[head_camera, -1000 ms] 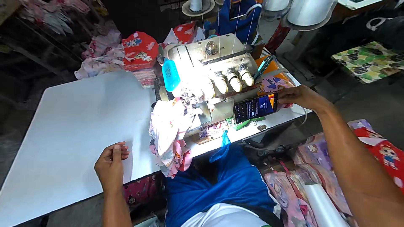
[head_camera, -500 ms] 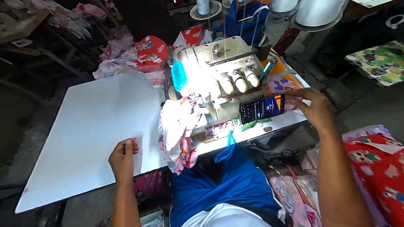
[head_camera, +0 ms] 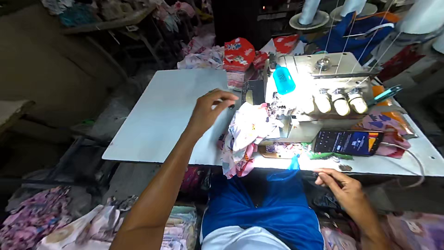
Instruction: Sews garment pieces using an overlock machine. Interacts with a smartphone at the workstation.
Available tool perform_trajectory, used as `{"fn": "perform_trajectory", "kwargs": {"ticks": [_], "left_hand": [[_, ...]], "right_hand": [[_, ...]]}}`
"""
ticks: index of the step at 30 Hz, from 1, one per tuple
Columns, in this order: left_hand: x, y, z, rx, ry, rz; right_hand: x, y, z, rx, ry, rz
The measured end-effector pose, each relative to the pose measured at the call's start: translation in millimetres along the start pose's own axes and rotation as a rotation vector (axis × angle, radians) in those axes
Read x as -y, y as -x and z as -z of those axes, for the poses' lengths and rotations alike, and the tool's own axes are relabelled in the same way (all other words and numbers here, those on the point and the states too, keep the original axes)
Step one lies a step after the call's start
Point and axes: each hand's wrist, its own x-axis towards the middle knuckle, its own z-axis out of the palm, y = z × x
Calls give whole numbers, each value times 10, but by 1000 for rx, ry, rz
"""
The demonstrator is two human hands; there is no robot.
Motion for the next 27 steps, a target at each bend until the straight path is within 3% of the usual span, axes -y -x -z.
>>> {"fn": "perform_trajectory", "kwargs": {"ticks": [5, 10, 12, 15, 18, 21, 24, 27], "left_hand": [[-205, -526, -271, 317, -316, -478], [-201, -700, -262, 516, -628, -662], [-183, -754, -105, 549, -730, -657], [-199, -805, 309, 622, -849, -460], [-308, -793, 647, 650, -849, -378], [-745, -552, 592, 650, -623, -413], [-1325, -166, 358, 627, -489, -492], [-1376, -173, 323, 535, -528, -559]], "right_hand": [[105, 67, -302, 96, -7, 92], [182, 181, -464, 197, -37, 130], [214, 226, -513, 227, -31, 151], [273, 279, -593, 296, -7, 205], [377, 263, -718, 421, 0, 257], [529, 107, -878, 521, 14, 298], [661, -53, -1053, 510, 40, 348], [730, -80, -1161, 518, 35, 367]]}}
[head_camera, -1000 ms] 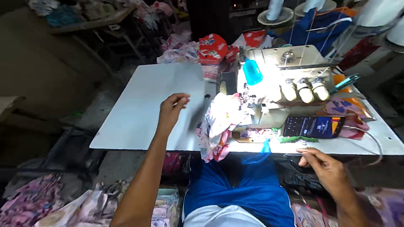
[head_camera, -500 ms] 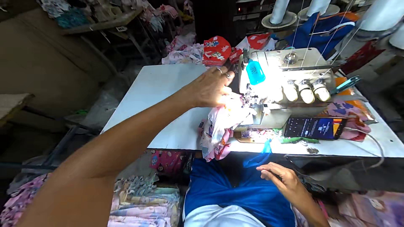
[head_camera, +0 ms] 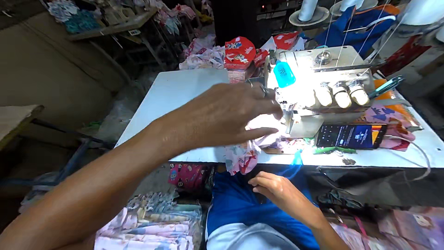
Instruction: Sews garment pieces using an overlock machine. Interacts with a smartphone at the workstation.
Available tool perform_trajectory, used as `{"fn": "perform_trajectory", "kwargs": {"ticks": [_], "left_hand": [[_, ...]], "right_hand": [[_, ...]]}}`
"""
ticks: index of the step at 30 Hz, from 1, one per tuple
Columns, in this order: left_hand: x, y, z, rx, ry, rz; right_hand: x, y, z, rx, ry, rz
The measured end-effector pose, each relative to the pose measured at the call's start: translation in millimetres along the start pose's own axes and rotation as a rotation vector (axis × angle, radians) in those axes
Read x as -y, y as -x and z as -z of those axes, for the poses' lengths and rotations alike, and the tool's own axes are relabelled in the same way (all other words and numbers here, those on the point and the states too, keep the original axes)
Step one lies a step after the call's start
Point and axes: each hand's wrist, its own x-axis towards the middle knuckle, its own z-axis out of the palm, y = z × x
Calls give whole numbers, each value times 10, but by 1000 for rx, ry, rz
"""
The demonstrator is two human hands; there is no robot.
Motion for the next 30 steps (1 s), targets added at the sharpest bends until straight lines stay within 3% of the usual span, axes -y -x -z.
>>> {"fn": "perform_trajectory", "kwargs": {"ticks": [5, 11, 14, 19, 22, 25, 30], "left_hand": [[268, -238, -325, -77, 112, 3], [491, -509, -991, -51, -105, -129], [573, -458, -938, -42, -99, -107], [779, -216, -599, 121, -99, 77], [775, -98, -502, 62, -69, 62], [644, -138, -553, -35, -73, 48], [591, -340, -844, 64, -32, 13]], "right_hand": [[39, 116, -106, 75, -72, -66], [47, 266, -256, 79, -94, -36], [24, 343, -298, 96, -103, -44], [24, 353, -244, 134, -90, -24], [23, 273, -215, 123, -68, -1], [55, 179, -240, 154, -80, 15], [114, 191, -311, 177, -94, 17]]}}
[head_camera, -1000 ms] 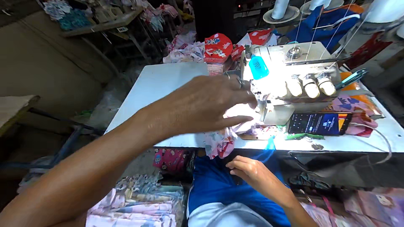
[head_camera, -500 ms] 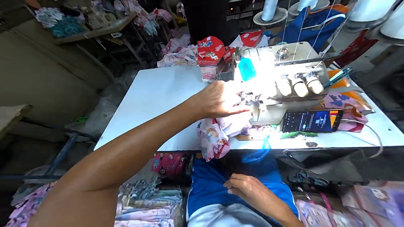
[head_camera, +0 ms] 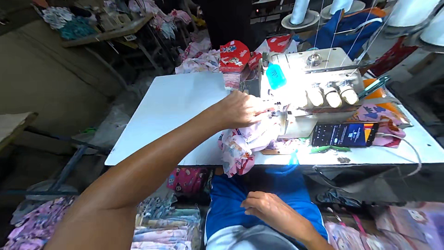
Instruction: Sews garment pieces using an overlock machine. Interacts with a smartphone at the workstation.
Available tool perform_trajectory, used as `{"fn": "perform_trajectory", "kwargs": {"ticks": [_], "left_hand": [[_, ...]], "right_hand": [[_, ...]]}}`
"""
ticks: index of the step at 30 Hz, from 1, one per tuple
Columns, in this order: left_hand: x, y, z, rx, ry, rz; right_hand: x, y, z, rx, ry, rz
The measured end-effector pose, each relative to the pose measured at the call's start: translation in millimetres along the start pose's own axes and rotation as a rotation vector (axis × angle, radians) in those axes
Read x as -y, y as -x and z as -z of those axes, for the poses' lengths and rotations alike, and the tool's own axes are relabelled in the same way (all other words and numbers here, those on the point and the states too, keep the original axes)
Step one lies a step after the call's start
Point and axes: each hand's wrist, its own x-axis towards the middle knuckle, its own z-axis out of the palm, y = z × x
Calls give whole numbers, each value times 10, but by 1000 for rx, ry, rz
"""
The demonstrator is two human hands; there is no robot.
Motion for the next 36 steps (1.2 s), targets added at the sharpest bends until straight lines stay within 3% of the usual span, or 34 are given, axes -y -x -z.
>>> {"fn": "perform_trajectory", "kwargs": {"ticks": [2, 4, 7, 10, 11, 13, 16, 18, 19, 21, 24, 25, 26, 28, 30, 32, 36], "left_hand": [[36, -62, -55, -16, -5, -62], [101, -58, 19, 73, -34, -19], [272, 79, 317, 270, -120, 170], [385, 288, 683, 301, -64, 421], [388, 346, 787, 282, -50, 431], [328, 417, 924, 237, -39, 339], [-50, 338, 957, 142, 9, 108], [-433, 259, 908, 103, -10, -42], [-580, 231, 870, 112, -48, -109], [-658, 240, 788, 171, -86, -160], [-371, 400, 750, 190, -74, -62], [-273, 464, 756, 187, -79, -21], [-213, 511, 739, 174, -80, 9], [-253, 505, 650, 129, -48, 7], [-439, 398, 541, 104, -4, -65], [-597, 289, 439, 98, -33, -143], [-373, 353, 332, 145, -95, -83]], "right_hand": [[-13, 64, -11, 6, -6, -26], [-29, 152, -2, 2, -1, -55], [-25, 263, 44, 16, 9, -77], [75, 193, 274, 198, -3, -174], [126, 99, 381, 244, 12, -220], [276, -211, 604, 234, 113, -310], [569, -897, 758, -41, 327, -346], [394, -1270, 523, -403, 482, -57], [301, -1373, 428, -472, 487, 90], [215, -1391, 345, -298, 466, 200], [124, -1192, 424, 45, 228, 74], [94, -1083, 496, 41, 145, 16], [55, -979, 539, -77, 88, -11], [-12, -911, 494, -484, 51, -4], [23, -1018, 354, -746, 26, 36], [72, -1079, 199, -731, 33, 118], [-72, -914, 221, -396, 190, 153]]}}
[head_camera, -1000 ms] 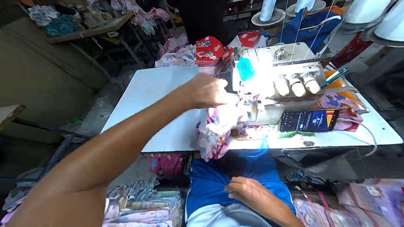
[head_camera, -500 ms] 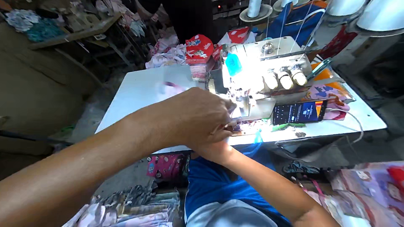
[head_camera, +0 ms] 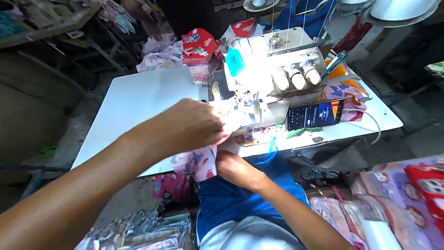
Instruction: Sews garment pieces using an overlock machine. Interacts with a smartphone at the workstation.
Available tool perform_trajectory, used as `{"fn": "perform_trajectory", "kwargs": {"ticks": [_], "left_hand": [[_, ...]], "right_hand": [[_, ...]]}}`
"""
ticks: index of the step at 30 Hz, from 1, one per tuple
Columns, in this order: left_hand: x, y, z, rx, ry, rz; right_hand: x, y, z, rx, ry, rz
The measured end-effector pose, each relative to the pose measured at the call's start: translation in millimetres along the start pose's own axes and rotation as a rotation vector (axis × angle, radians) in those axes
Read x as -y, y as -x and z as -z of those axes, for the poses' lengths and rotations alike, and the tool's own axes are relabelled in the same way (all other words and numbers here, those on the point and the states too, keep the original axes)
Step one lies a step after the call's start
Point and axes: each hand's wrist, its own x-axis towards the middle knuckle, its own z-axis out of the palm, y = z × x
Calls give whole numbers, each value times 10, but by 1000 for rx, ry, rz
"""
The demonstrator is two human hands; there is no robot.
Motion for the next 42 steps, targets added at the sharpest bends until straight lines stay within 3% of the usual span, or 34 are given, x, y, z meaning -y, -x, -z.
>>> {"fn": "perform_trajectory", "kwargs": {"ticks": [3, 5, 9, 11, 14, 18, 22, 29, 34, 38, 42], "left_hand": [[216, 208, -41, 29, -1, 119], [182, 229, -78, -2, 68, 112], [128, 220, -35, 20, 138, 157], [236, 283, 2, 56, 144, 221], [308, 384, -57, 52, 186, 243], [216, 368, -79, 18, 218, 216], [128, 371, -59, 16, 177, 197], [18, 375, -96, 7, 98, 170], [-48, 322, -132, -1, 65, 126], [-66, 297, -161, -14, 47, 95], [107, 316, -274, 0, 37, 161]], "right_hand": [[-81, 85, 113, -109, -87, -74], [-59, 30, 122, -196, -58, -116], [-121, 16, 22, -48, 25, 6], [-112, 62, 96, -67, -10, 0], [4, 35, 321, -249, 4, -60], [8, -120, 573, -461, 218, -38], [-21, -264, 699, -377, 429, -37], [199, -259, 766, -279, 98, -80], [205, -293, 782, -349, 172, -146], [156, -307, 786, -185, 163, -159], [115, -258, 765, -211, 203, -176]]}}
